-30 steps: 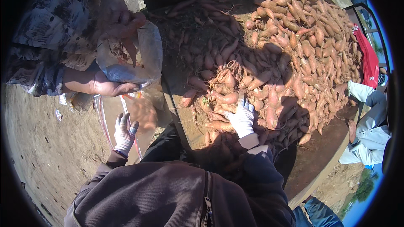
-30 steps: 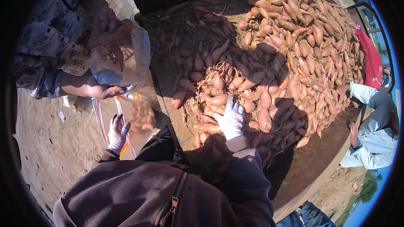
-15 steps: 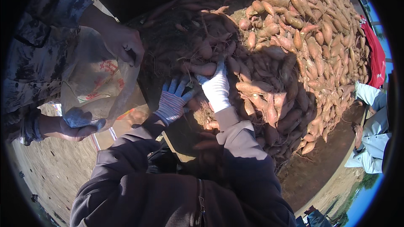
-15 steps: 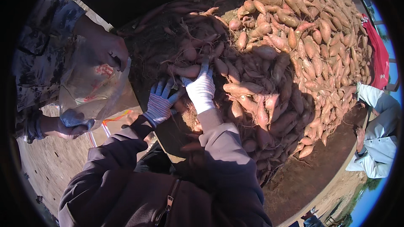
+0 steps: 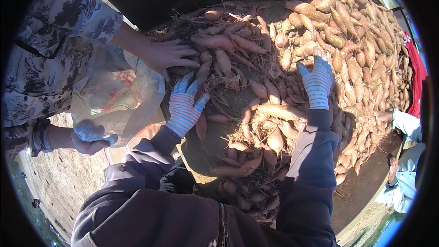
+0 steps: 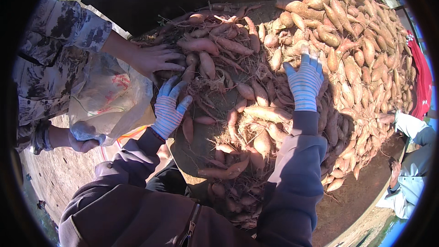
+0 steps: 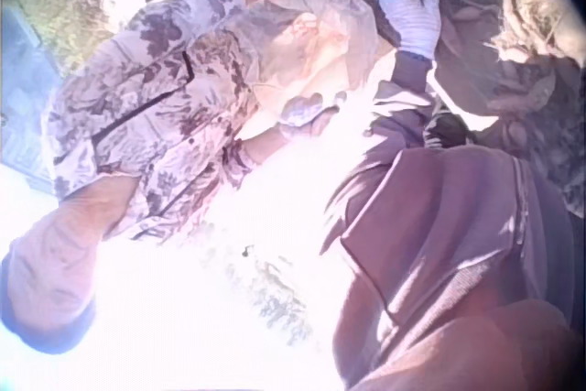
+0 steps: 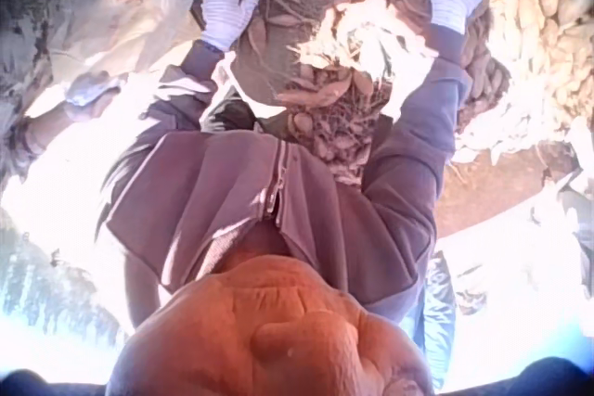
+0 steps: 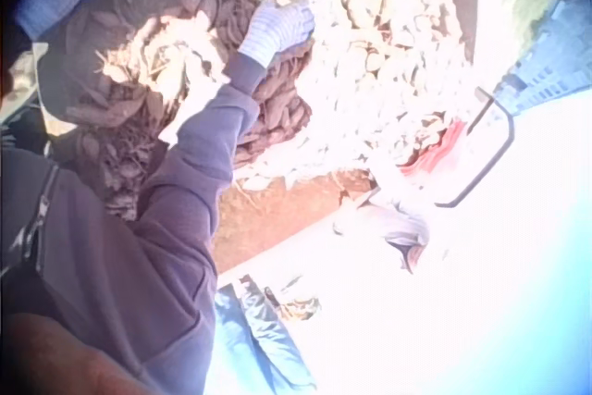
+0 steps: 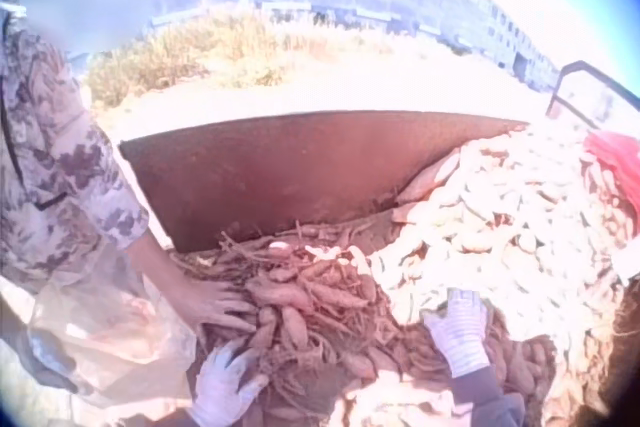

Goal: The person sorts sweet potatoes by hand from a large pile in a vehicle bed, removing roots and debris while placing cleaned tubers into a bag. Another person assists by holding the bag open and occasionally handling the produce.

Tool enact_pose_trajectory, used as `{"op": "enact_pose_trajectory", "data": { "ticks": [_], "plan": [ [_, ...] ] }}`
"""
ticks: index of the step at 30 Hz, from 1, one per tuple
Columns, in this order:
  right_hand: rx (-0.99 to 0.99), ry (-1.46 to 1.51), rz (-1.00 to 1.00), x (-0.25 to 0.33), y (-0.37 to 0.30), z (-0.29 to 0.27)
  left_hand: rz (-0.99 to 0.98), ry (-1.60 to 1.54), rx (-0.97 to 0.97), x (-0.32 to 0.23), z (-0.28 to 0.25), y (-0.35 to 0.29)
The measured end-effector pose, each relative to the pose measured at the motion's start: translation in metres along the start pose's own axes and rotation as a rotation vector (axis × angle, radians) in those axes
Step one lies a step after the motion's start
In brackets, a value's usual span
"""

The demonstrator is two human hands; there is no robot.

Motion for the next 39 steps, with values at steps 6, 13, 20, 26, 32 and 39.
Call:
{"op": "enact_pose_trajectory", "data": {
  "ticks": [6,13,20,26,32,39],
  "plan": [
    [0.329,-0.019,-0.011,-0.031,-0.041,0.034,0.142,-0.061,0.285,-0.031,0.020,-0.128],
    [0.087,0.455,-0.067,-0.013,-0.144,0.032,0.147,-0.424,0.236,-0.058,0.016,-0.068],
    [0.191,0.907,-0.064,0.077,-0.252,-0.015,-0.610,-1.651,0.759,-0.095,0.008,-0.106],
    [0.714,0.808,-0.243,0.143,-0.317,0.015,-1.188,-2.033,0.810,-0.070,0.018,-0.184],
    [0.554,0.880,-0.312,0.137,-0.277,0.038,-1.428,-1.898,0.479,0.001,0.027,-0.191],
    [0.002,-0.011,0.025,0.002,-0.158,0.033,-0.944,-1.607,0.582,-0.017,-0.013,-0.127]
  ]
}}
Point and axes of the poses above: each hand's wrist, its own y-axis towards the middle knuckle, its own z-axis out of the palm, x = y × z, the point moved 8 cm from there along y, towards the middle knuckle, and after that the axes turned 14 degrees about y, right-handed, at the moved point
